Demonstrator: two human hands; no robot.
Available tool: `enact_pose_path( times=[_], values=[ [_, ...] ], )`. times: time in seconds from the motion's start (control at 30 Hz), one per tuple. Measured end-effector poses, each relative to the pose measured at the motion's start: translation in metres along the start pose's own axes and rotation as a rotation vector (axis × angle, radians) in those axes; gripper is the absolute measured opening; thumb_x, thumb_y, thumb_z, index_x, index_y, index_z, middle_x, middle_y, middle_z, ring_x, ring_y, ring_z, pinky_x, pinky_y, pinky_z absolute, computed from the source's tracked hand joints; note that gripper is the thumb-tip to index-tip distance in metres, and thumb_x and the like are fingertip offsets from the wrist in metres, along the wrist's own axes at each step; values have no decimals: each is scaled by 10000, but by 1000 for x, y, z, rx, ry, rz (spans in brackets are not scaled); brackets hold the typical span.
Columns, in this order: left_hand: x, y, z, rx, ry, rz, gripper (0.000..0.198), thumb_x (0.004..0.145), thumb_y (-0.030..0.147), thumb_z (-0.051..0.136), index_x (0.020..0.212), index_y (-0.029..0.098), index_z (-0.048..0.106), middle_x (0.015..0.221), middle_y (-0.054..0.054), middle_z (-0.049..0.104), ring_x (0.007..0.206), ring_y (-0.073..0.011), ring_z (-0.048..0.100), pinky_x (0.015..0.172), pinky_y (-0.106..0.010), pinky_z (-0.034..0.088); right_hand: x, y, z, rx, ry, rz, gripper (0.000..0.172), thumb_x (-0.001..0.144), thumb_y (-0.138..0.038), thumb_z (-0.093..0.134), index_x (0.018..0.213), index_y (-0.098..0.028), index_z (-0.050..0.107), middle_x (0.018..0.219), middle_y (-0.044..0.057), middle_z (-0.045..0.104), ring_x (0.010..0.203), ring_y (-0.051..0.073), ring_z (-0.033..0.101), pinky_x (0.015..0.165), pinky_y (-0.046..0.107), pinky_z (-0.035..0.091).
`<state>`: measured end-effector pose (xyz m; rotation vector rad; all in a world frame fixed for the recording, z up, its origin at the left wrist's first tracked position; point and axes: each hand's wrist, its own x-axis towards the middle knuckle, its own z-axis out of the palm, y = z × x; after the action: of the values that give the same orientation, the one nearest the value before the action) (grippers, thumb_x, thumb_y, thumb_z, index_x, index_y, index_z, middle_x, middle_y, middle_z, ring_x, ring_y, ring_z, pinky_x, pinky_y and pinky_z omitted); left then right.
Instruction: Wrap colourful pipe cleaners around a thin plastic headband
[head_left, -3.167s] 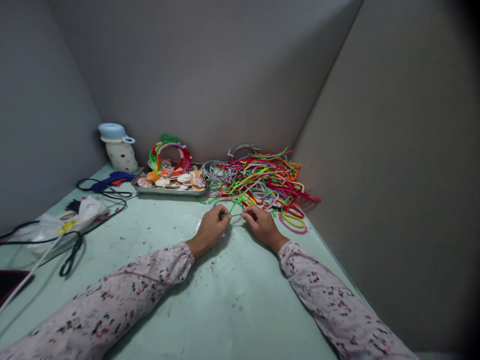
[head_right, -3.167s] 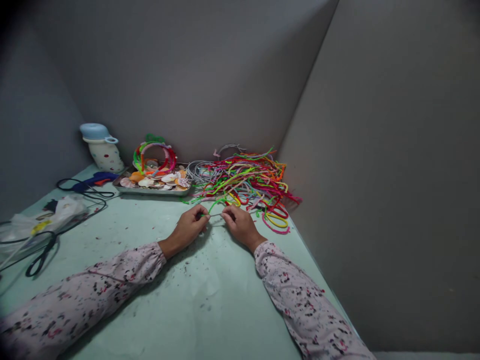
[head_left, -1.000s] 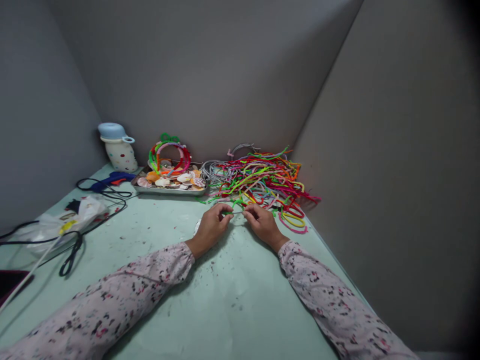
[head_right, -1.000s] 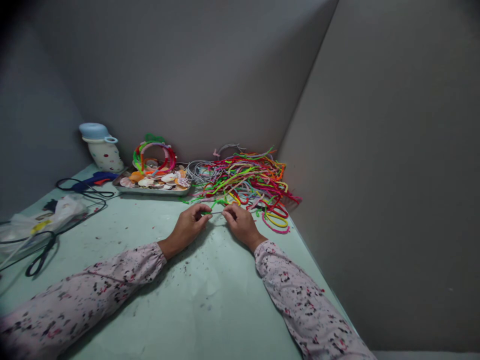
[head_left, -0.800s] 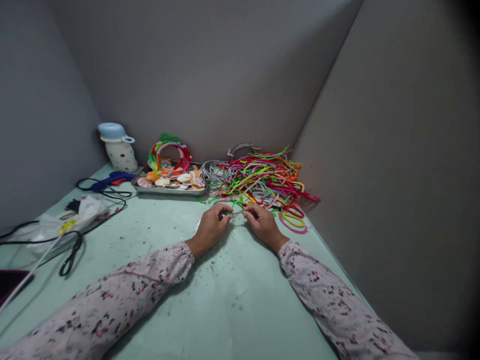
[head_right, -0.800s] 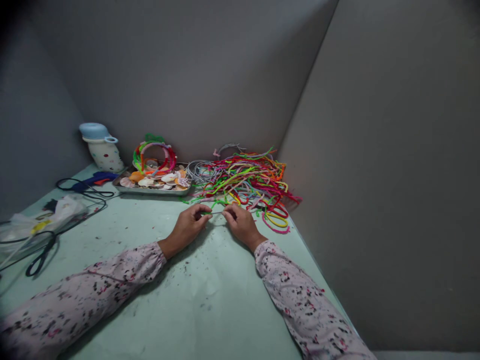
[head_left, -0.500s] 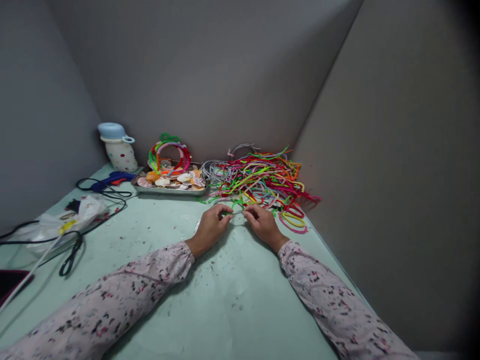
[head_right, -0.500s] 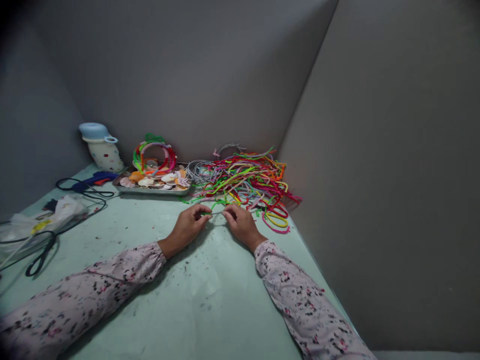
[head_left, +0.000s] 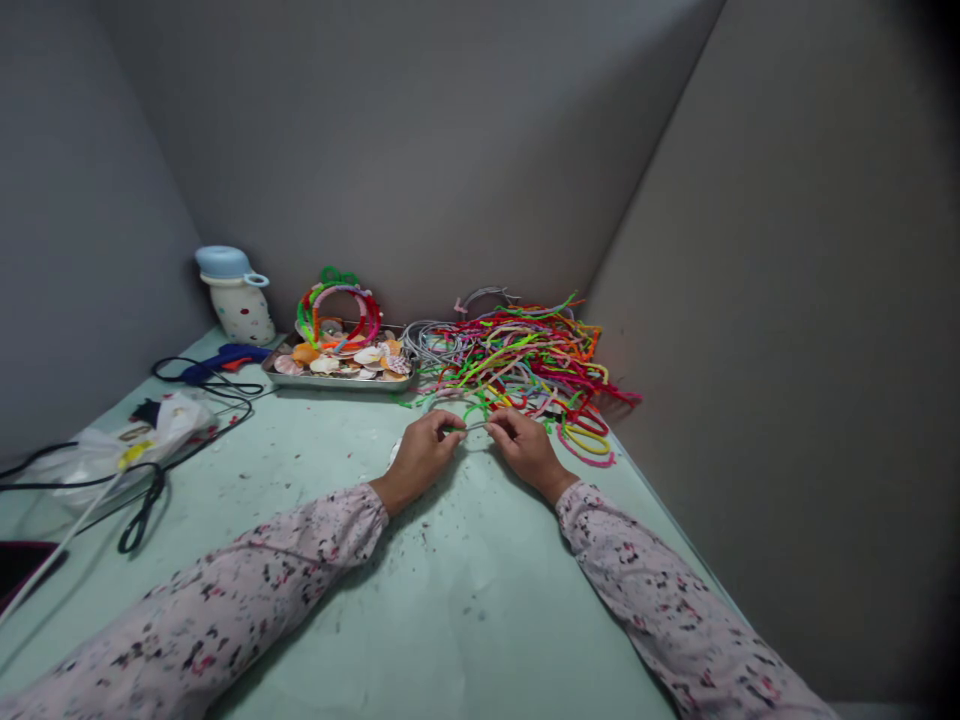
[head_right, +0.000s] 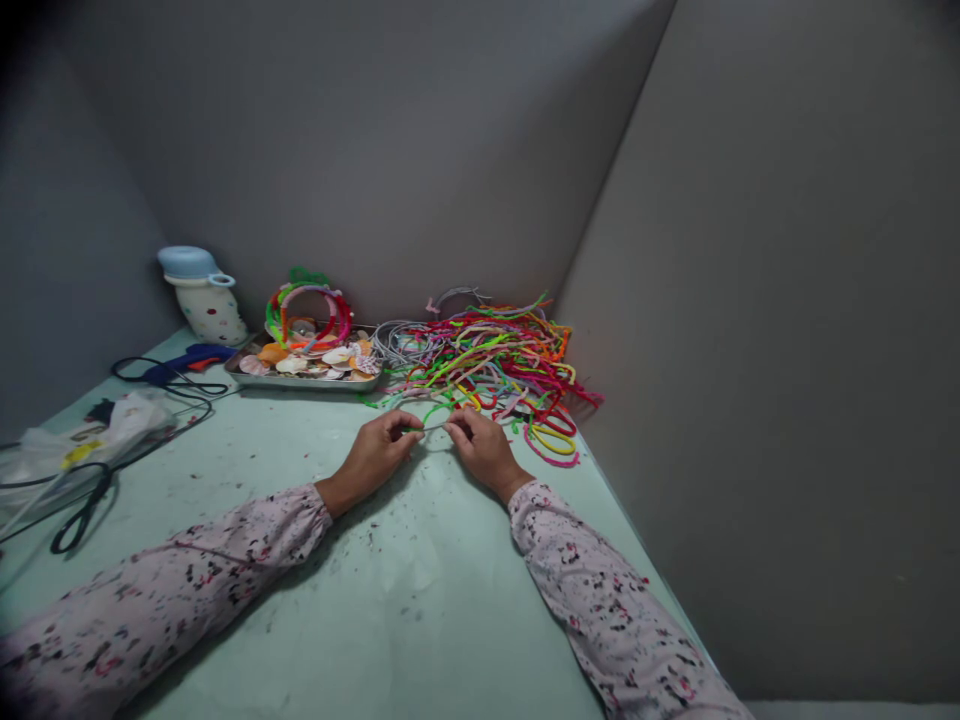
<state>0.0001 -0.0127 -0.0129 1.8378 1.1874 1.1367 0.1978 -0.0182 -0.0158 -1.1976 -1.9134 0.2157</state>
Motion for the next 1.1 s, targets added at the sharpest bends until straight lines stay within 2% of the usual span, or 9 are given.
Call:
enact_pose_path(
  times=[0.53, 0.8, 1.1],
  values=[
    [-1, 1, 0, 41, 8, 34, 190, 803, 268, 566, 969, 183, 603, 783, 0, 646, 586, -104, 543, 568, -223, 413, 1, -2, -1, 7, 3, -7, 133, 881, -295, 542, 883, -194, 628, 759, 15, 642, 669, 147, 576, 643, 250, 432],
    [-1, 4, -1, 61, 10, 0, 165, 800, 292, 576, 915, 178, 611, 681, 15, 609, 574, -111, 531, 553, -223, 393, 1, -1, 0, 6, 3, 4, 125, 876, -288, 549, 885, -190, 628, 749, 12, 640, 650, 143, 569, 631, 246, 428],
    [-1, 3, -1, 70, 4, 41, 113, 800, 265, 562, 871, 190, 609, 687, 24, 599, 606, -112, 526, 577, -223, 388, 0, -1, -1, 6, 5, -3, 109, 874, -278, 552, 878, -193, 621, 749, 11, 638, 653, 143, 567, 635, 248, 434]
  ],
)
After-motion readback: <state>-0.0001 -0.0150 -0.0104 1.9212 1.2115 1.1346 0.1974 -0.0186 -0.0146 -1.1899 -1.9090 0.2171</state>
